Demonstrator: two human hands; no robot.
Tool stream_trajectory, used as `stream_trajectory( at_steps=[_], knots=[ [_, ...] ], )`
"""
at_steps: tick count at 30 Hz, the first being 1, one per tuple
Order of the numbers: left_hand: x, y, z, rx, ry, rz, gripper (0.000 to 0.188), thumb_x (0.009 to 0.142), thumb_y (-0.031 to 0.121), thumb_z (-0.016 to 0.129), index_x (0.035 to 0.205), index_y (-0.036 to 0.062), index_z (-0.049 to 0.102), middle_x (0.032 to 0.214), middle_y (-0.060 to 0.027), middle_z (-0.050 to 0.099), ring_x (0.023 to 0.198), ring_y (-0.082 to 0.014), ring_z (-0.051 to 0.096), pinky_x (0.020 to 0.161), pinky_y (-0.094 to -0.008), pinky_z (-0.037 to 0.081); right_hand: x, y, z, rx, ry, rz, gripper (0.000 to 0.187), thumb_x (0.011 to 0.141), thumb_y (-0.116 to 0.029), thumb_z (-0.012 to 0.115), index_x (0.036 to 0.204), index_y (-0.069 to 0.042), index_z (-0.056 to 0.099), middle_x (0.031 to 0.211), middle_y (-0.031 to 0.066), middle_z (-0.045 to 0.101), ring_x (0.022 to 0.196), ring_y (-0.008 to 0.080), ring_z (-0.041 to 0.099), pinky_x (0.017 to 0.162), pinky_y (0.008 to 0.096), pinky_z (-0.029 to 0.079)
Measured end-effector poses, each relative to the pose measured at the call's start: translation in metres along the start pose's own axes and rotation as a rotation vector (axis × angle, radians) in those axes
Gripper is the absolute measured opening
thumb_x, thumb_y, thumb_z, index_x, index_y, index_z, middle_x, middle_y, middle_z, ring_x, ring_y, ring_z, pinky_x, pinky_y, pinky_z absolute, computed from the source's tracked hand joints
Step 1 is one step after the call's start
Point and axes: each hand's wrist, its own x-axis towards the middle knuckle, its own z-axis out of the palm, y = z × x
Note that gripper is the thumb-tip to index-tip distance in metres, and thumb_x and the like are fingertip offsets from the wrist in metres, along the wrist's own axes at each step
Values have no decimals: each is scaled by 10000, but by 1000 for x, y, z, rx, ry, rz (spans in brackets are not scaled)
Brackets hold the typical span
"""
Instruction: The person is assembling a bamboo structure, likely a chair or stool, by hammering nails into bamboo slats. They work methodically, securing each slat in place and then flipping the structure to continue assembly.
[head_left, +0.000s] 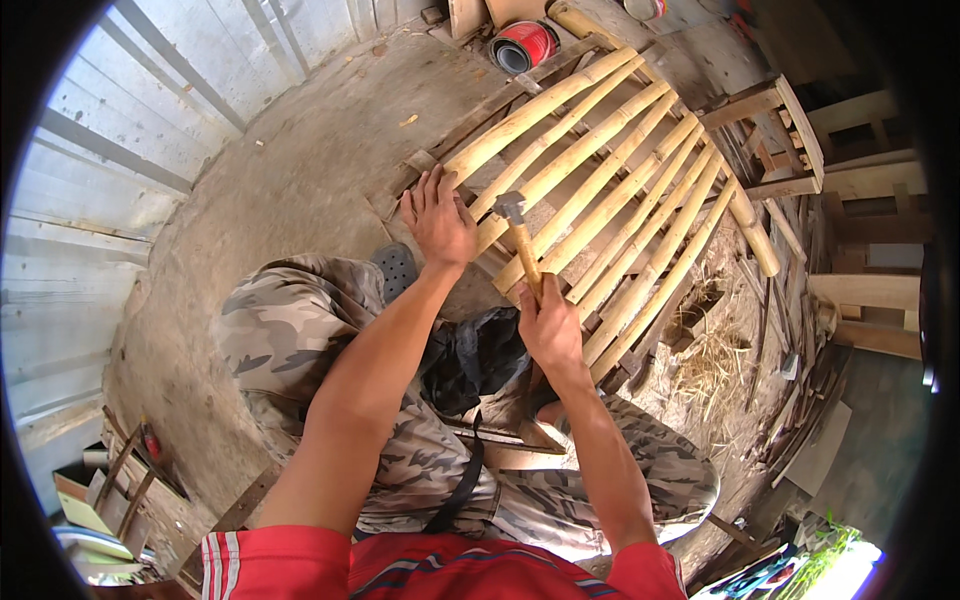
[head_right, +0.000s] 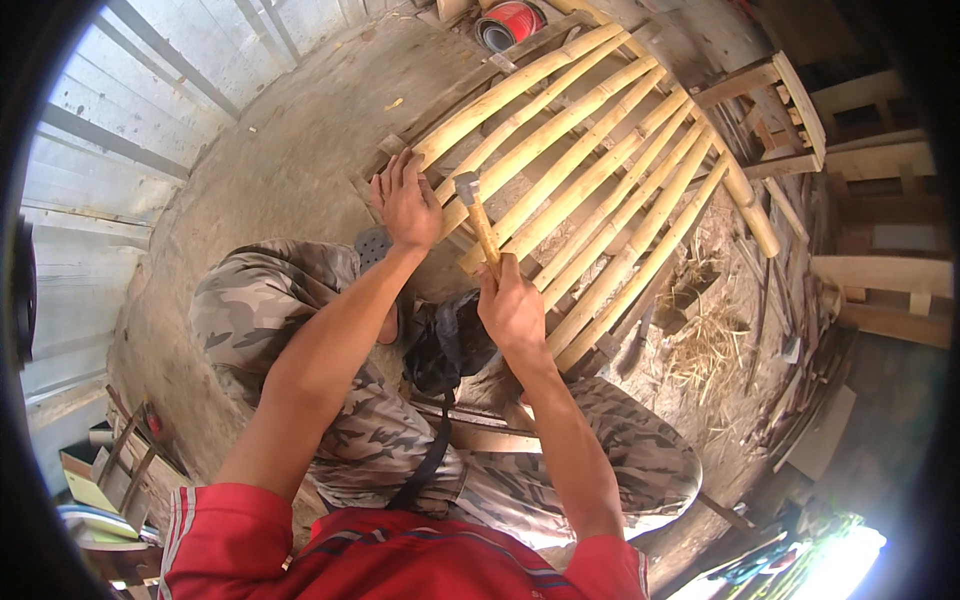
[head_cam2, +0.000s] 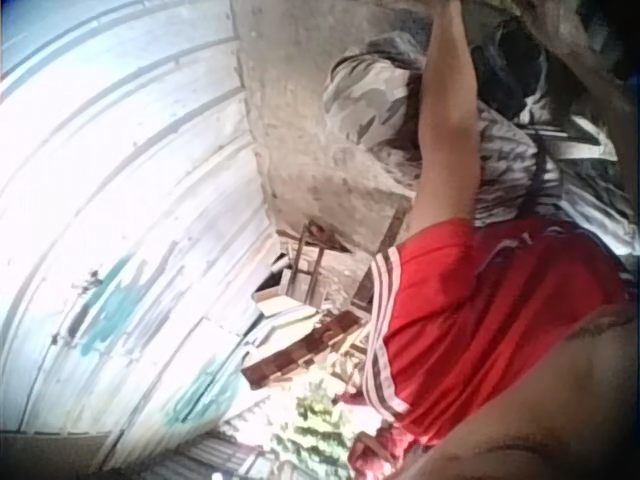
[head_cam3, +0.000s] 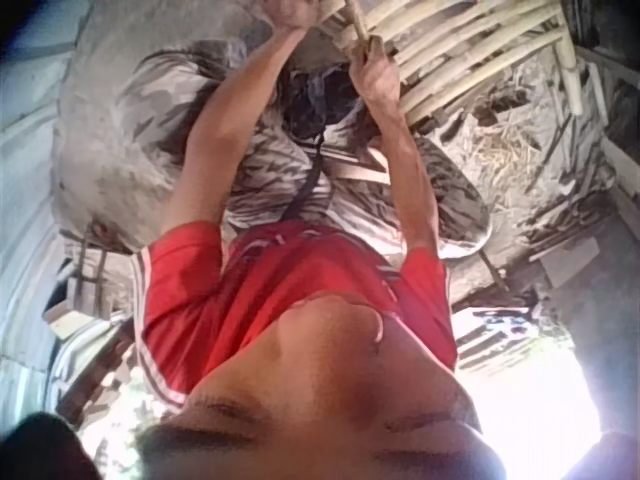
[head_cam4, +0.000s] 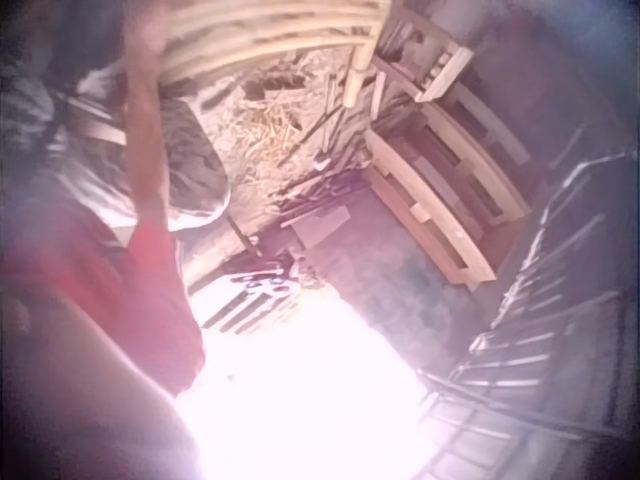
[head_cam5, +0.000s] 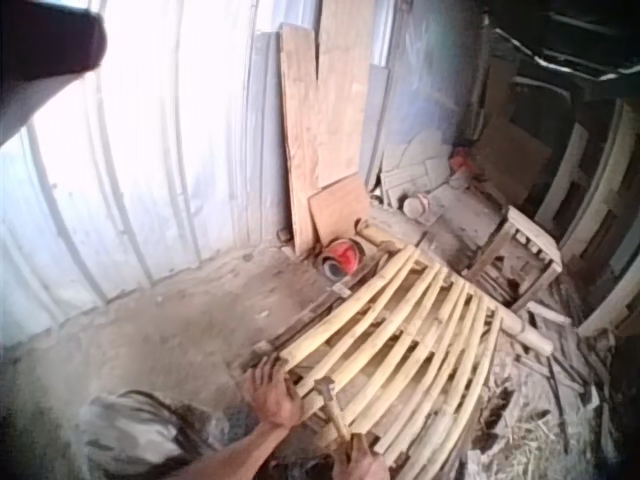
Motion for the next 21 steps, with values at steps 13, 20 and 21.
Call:
stream_trajectory(
  at_steps=[13,20,21],
  knots=[
    [-2,-4,3,-4,21,18,344,985,122,478,1323,81,521,1472,-126,474,1435,-301,338,1206,-518,141,3,-14,-11,15,25,1,261,996,-241,604,950,-2,509,674,274,623,641,483,645,499,521,470],
    [0,-1,5,22,5,1,381,975,110,488,1356,80,492,1471,-116,477,1434,-295,339,1214,-515,136,-3,-3,1,84,141,-50,286,1019,-261,595,992,8,503,577,170,564,494,290,624,472,419,462],
    [0,1,4,15,-6,1,384,977,112,485,1360,80,488,1473,-116,474,1436,-294,336,1215,-514,133,1,11,9,-2,37,24,286,1012,-248,604,978,21,512,562,183,562,476,309,622,451,430,461]
  ],
)
